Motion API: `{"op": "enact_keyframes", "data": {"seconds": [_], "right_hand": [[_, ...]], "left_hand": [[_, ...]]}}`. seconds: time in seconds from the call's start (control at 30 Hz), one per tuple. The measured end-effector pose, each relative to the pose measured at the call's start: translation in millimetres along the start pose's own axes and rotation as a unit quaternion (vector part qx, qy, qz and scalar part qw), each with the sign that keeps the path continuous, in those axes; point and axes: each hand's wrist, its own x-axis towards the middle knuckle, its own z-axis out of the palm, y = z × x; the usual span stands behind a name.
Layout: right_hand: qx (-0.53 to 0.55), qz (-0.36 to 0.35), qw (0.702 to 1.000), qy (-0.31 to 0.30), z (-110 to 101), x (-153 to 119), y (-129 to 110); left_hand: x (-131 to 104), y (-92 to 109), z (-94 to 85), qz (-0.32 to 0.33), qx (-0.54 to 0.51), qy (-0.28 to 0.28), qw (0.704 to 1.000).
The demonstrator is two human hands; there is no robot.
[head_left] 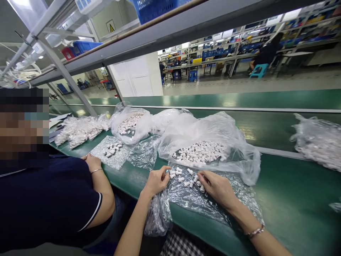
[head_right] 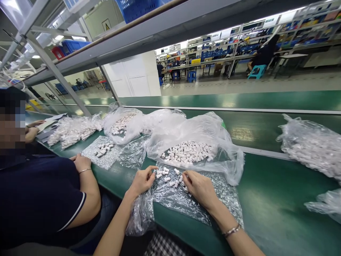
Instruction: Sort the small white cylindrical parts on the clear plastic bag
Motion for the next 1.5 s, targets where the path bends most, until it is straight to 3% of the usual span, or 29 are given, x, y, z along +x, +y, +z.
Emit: {"op": "enact_keyframes", "data": {"seconds": [1.1,1.5], "right_hand": [[0.027,-0.014,0.998,-0.047,-4,-1,-11],[0.004,-0.011,0.999,-0.031,-6,-2,-13]], "left_hand": [[-3,-1,1.0,-0.029,0.023,0.005,0.999],[-2,-2,3.6,-0.061,0.051,0.074,0.994]]}}
